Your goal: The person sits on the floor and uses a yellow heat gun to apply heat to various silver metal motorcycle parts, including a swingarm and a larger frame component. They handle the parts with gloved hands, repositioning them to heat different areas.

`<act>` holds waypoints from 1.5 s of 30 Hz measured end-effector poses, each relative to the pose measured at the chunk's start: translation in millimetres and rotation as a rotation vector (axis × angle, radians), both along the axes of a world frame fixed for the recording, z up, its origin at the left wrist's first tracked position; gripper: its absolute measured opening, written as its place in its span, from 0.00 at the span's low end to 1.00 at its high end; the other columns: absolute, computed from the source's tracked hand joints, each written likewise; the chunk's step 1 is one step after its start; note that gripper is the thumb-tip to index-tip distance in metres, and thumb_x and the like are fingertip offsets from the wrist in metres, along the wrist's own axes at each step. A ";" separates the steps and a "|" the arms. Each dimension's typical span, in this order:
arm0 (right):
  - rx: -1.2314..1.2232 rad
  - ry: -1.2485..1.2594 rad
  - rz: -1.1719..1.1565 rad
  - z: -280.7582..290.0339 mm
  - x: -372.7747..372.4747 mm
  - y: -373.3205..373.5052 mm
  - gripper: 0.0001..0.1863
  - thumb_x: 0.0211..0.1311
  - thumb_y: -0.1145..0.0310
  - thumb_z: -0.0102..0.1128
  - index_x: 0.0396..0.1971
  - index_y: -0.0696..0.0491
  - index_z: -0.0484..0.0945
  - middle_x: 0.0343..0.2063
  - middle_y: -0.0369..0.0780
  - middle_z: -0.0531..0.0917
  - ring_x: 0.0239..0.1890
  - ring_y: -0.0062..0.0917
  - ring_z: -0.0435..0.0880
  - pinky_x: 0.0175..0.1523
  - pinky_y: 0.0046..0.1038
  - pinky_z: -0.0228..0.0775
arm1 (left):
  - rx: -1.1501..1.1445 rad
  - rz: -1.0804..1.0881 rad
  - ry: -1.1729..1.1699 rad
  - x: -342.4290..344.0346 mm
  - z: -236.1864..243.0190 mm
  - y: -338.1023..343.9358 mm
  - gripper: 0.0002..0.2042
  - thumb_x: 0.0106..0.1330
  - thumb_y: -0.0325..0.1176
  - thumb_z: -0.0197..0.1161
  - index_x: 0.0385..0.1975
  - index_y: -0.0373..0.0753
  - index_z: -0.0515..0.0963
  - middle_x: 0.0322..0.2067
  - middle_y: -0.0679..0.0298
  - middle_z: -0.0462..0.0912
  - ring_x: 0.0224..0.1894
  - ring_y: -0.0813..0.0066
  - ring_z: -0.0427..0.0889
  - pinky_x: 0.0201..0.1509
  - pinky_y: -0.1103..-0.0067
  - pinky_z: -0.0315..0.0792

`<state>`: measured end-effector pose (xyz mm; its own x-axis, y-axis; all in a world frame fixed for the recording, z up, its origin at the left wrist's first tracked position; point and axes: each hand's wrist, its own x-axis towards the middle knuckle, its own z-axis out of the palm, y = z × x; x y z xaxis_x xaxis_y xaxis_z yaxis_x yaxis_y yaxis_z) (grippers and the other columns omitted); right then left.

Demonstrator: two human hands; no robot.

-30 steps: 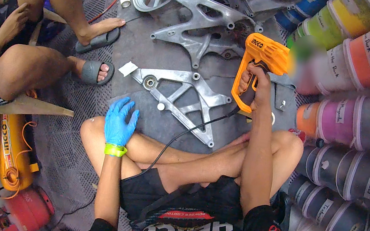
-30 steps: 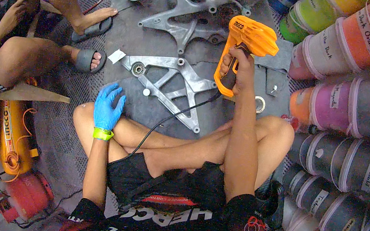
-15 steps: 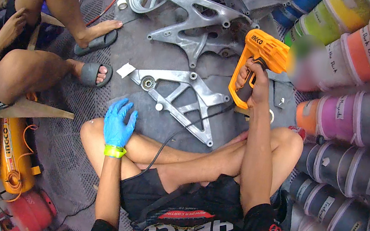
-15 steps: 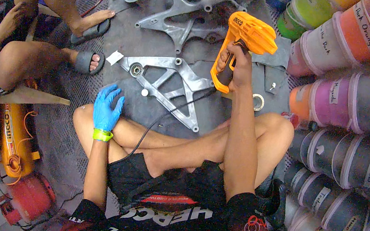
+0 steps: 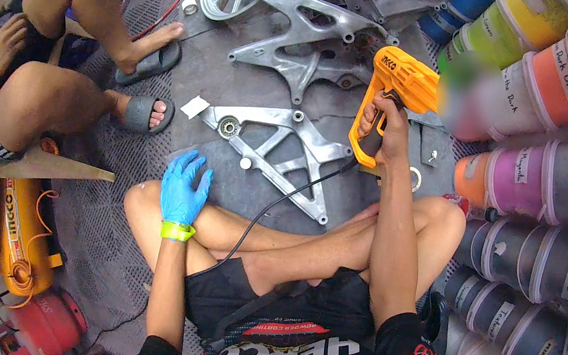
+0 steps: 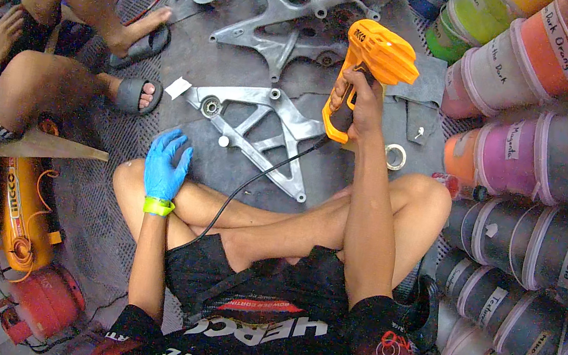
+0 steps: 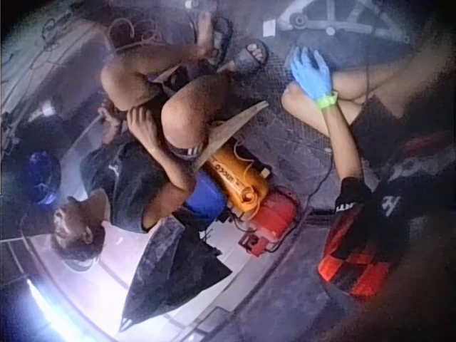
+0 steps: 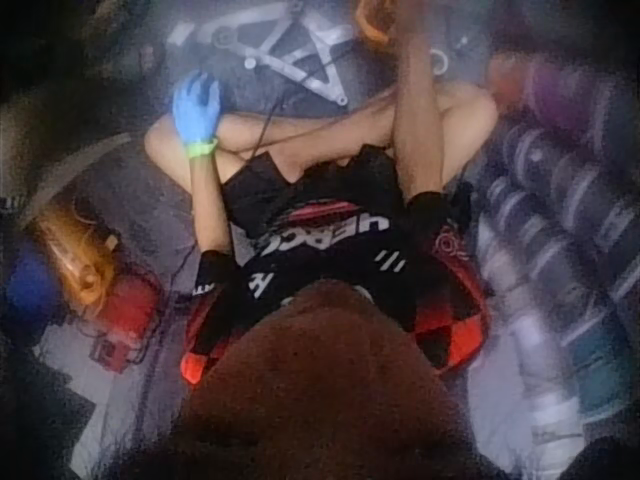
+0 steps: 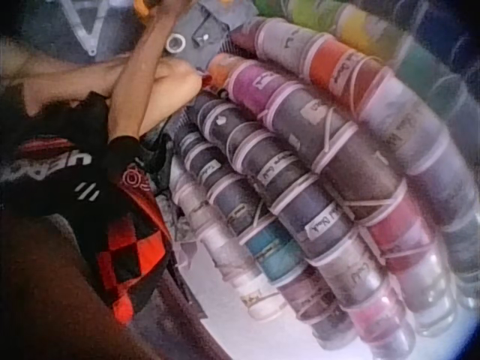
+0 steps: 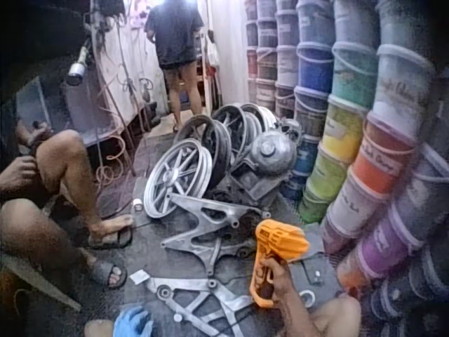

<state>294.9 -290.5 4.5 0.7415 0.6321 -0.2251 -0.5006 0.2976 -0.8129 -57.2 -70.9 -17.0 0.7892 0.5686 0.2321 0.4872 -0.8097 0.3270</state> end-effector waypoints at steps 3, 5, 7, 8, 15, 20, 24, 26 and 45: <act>0.003 0.059 0.045 -2.3 -1.1 -0.3 0.09 0.68 0.62 0.58 0.39 0.49 0.70 0.20 0.35 0.73 0.16 0.20 0.73 0.21 0.25 0.68 | -0.002 0.002 0.006 -0.5 0.4 0.0 0.16 0.63 0.37 0.68 0.47 0.37 0.83 0.54 0.54 0.82 0.55 0.51 0.79 0.62 0.63 0.72; 0.075 0.104 0.064 -3.4 -0.8 0.9 0.09 0.66 0.63 0.59 0.38 0.49 0.71 0.19 0.35 0.74 0.15 0.21 0.74 0.22 0.26 0.70 | -0.004 0.004 0.011 -0.7 0.5 0.1 0.16 0.63 0.38 0.68 0.47 0.37 0.83 0.54 0.54 0.82 0.55 0.51 0.79 0.62 0.63 0.72; 0.150 0.127 0.067 -4.8 -0.6 2.8 0.09 0.65 0.63 0.60 0.37 0.49 0.71 0.19 0.35 0.75 0.15 0.22 0.75 0.22 0.27 0.71 | -0.008 0.006 0.014 0.0 0.7 0.0 0.16 0.63 0.38 0.68 0.46 0.37 0.83 0.54 0.54 0.82 0.56 0.51 0.79 0.62 0.63 0.72; 0.190 0.128 0.063 -6.1 -0.7 4.4 0.09 0.65 0.63 0.60 0.38 0.49 0.71 0.19 0.35 0.75 0.15 0.22 0.75 0.22 0.27 0.71 | -0.006 0.008 0.010 0.1 -0.3 -0.1 0.16 0.63 0.38 0.68 0.46 0.37 0.83 0.54 0.54 0.82 0.56 0.51 0.79 0.62 0.63 0.72; -0.003 0.038 0.046 4.7 2.1 -4.6 0.09 0.65 0.64 0.61 0.36 0.51 0.72 0.19 0.35 0.75 0.15 0.21 0.76 0.21 0.26 0.70 | 0.004 0.008 0.005 -0.9 -0.8 -0.1 0.15 0.63 0.38 0.68 0.46 0.37 0.84 0.54 0.54 0.82 0.56 0.51 0.79 0.62 0.63 0.72; -0.089 -0.120 -0.041 4.7 -3.2 2.3 0.09 0.64 0.65 0.60 0.37 0.51 0.71 0.18 0.35 0.73 0.14 0.20 0.74 0.20 0.23 0.68 | 0.000 -0.004 0.002 -0.8 -2.0 1.4 0.16 0.63 0.38 0.68 0.46 0.37 0.83 0.54 0.54 0.82 0.55 0.51 0.79 0.62 0.63 0.72; -0.113 -0.133 0.002 3.9 -2.0 0.3 0.09 0.64 0.64 0.61 0.37 0.51 0.71 0.18 0.35 0.73 0.14 0.20 0.74 0.20 0.23 0.68 | 0.007 0.002 0.005 -0.8 -0.7 0.3 0.16 0.63 0.38 0.68 0.46 0.37 0.83 0.54 0.54 0.82 0.55 0.51 0.79 0.62 0.63 0.72; -0.073 -0.034 0.036 3.6 1.4 -2.4 0.09 0.64 0.64 0.61 0.37 0.51 0.72 0.18 0.35 0.75 0.14 0.20 0.75 0.20 0.25 0.69 | 0.006 0.003 0.001 -1.3 -0.3 0.1 0.16 0.63 0.38 0.68 0.46 0.37 0.83 0.54 0.54 0.82 0.55 0.51 0.79 0.62 0.63 0.72; -0.024 -0.083 0.018 5.9 0.5 -4.2 0.09 0.61 0.68 0.64 0.35 0.51 0.72 0.18 0.35 0.76 0.14 0.21 0.76 0.20 0.25 0.70 | -0.018 0.002 -0.008 -1.5 -1.2 1.2 0.15 0.63 0.38 0.68 0.47 0.37 0.83 0.54 0.53 0.82 0.57 0.51 0.78 0.63 0.63 0.71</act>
<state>295.4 -294.8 10.4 0.7467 0.6406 -0.1789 -0.4363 0.2688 -0.8587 -58.7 -69.7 -18.1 0.7864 0.5741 0.2280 0.4861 -0.8029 0.3449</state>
